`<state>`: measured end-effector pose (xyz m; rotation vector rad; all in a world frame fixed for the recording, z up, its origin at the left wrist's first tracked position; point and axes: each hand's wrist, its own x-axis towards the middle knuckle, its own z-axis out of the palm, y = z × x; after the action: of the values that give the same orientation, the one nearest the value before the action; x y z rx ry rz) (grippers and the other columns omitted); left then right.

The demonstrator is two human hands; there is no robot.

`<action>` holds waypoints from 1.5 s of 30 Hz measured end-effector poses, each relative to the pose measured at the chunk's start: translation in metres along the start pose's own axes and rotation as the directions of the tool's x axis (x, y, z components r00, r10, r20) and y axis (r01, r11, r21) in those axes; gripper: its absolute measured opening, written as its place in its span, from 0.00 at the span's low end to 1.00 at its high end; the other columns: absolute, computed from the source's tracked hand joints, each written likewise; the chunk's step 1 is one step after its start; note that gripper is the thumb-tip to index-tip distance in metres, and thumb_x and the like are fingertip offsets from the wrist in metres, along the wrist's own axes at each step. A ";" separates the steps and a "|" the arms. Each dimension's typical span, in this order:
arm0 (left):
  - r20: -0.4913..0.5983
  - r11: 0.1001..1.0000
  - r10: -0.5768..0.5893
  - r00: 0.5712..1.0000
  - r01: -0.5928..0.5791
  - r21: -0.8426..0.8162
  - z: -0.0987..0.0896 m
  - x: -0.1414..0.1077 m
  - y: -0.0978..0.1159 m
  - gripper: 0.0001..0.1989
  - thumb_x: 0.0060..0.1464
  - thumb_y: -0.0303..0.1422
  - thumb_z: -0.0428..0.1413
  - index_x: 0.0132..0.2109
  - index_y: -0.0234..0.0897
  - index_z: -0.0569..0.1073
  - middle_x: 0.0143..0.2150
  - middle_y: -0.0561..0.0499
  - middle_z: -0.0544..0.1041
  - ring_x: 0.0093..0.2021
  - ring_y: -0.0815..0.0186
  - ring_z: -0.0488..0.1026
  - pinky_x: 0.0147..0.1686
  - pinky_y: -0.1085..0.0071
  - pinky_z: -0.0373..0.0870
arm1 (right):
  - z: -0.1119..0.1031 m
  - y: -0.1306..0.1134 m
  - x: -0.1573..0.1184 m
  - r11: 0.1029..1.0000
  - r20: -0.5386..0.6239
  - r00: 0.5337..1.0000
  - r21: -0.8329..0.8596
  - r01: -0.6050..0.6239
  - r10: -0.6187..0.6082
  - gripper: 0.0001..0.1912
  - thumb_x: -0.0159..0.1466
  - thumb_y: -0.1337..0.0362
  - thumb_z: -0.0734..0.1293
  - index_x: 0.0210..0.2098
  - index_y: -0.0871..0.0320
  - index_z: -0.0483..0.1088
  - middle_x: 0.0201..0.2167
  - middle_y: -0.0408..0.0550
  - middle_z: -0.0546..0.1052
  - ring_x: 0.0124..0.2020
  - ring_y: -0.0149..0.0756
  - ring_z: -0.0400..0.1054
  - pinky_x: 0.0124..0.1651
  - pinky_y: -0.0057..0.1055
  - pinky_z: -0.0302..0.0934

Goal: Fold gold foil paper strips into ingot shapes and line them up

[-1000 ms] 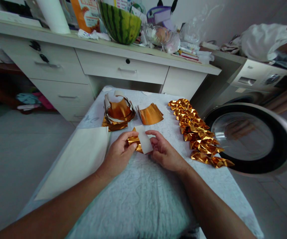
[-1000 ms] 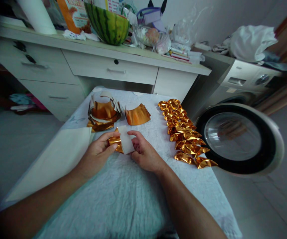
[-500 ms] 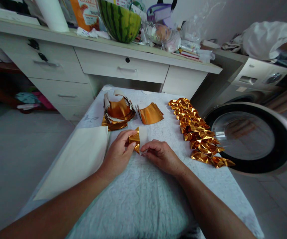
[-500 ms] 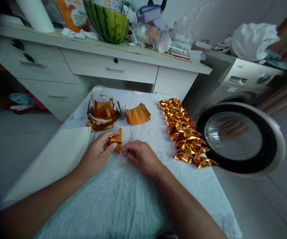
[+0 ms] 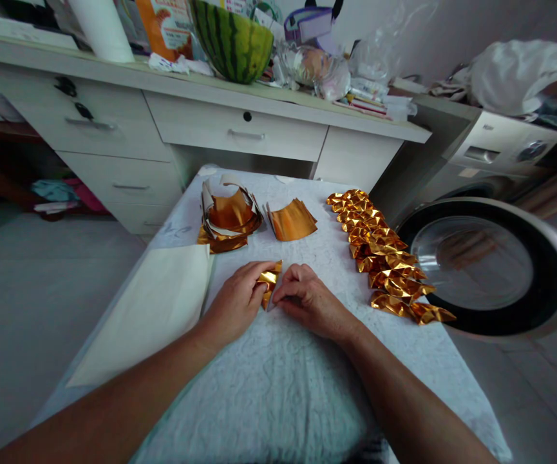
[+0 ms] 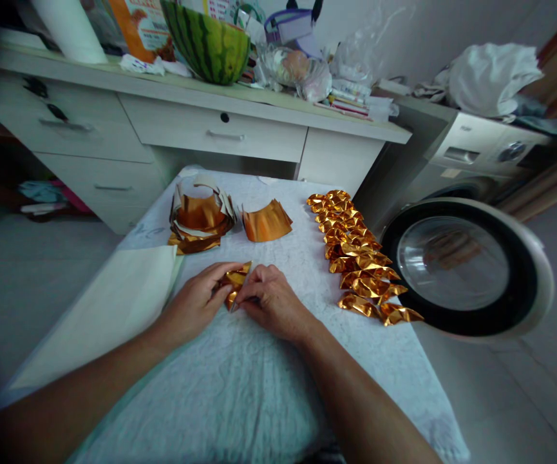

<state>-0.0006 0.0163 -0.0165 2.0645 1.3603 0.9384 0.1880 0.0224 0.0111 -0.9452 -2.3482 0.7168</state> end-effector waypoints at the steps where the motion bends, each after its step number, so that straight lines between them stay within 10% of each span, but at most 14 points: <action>1: 0.003 0.999 0.007 1.000 -0.007 0.032 0.000 0.000 0.000 0.20 0.57 0.23 0.49 0.55 0.38 0.69 0.54 0.47 0.74 0.54 0.61 0.69 0.57 0.59 0.66 | 0.000 -0.001 0.000 1.000 0.010 1.000 -0.006 -0.008 0.008 0.06 0.61 0.72 0.70 0.34 0.55 0.77 0.35 0.46 0.72 0.42 0.34 0.65 0.49 0.35 0.56; 45: 0.203 0.985 0.041 0.978 -0.074 0.157 -0.011 -0.005 0.001 0.19 0.58 0.28 0.50 0.57 0.45 0.67 0.51 0.48 0.69 0.53 0.56 0.64 0.53 0.55 0.63 | 0.019 -0.004 0.004 0.961 -0.036 0.970 -0.125 -0.245 0.242 0.04 0.58 0.71 0.66 0.28 0.58 0.69 0.34 0.47 0.69 0.40 0.37 0.60 0.47 0.36 0.53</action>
<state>-0.0098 0.0110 -0.0097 2.2637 1.3144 0.6393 0.1720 0.0182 0.0009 -1.3094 -2.3066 0.6503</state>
